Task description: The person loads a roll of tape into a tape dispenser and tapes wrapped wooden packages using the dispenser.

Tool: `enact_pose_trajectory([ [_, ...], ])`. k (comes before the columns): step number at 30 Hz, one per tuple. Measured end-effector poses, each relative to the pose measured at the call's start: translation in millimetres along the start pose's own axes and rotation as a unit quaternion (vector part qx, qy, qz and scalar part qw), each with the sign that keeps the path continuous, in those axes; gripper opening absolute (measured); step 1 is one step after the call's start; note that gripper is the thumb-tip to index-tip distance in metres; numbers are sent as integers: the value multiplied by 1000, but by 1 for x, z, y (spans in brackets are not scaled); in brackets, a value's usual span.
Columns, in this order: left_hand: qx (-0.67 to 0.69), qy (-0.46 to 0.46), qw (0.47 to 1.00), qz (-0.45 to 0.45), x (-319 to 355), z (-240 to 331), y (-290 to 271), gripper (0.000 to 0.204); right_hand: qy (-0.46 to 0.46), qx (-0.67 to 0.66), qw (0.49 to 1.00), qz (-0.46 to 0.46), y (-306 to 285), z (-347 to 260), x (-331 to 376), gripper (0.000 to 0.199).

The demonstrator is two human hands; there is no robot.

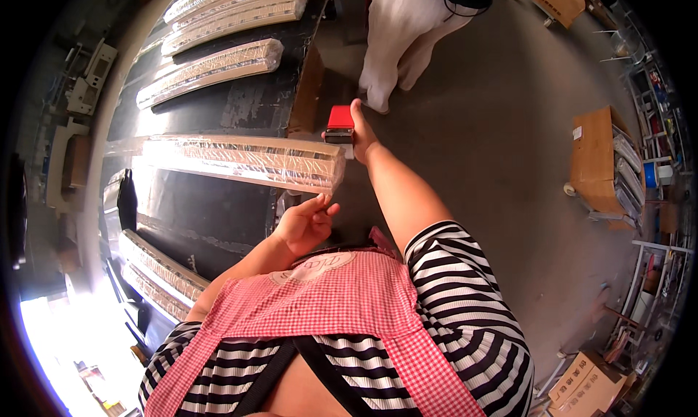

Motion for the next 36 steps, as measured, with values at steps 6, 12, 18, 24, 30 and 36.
enact_pose_trajectory([
  [6, 50, -130, 990, 26, -24, -6, -20, 17, -49, -39, 998, -7, 1, 19, 6, 86],
  [12, -526, 123, 839, -56, 3, 14, -14, 11, -84, -24, 994, 70, -34, 30, -3, 82],
  [18, -878, 406, 130, 219, 31, 156, 36, 104, -32, -63, 995, 71, -59, 64, 12, 89],
  [24, -917, 284, 222, 171, 11, 194, 25, 106, 4, 16, 998, -66, 15, 81, 140, 63],
  [30, -930, 242, 225, 160, 9, 192, 25, 107, -94, 11, 958, -272, 158, -36, 209, 68],
  [36, -850, 434, 159, 254, 26, 144, -9, 103, -275, 40, 947, -160, 164, -155, 57, 68],
])
Point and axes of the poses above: each hand's wrist, its own x-axis away from the middle knuckle, its own y-axis out of the palm, z = x × y, the point moved 3 cm from there along -x, towards the middle knuckle, and after that the axes turned 14 degrees about -x, right-handed, at the moved point
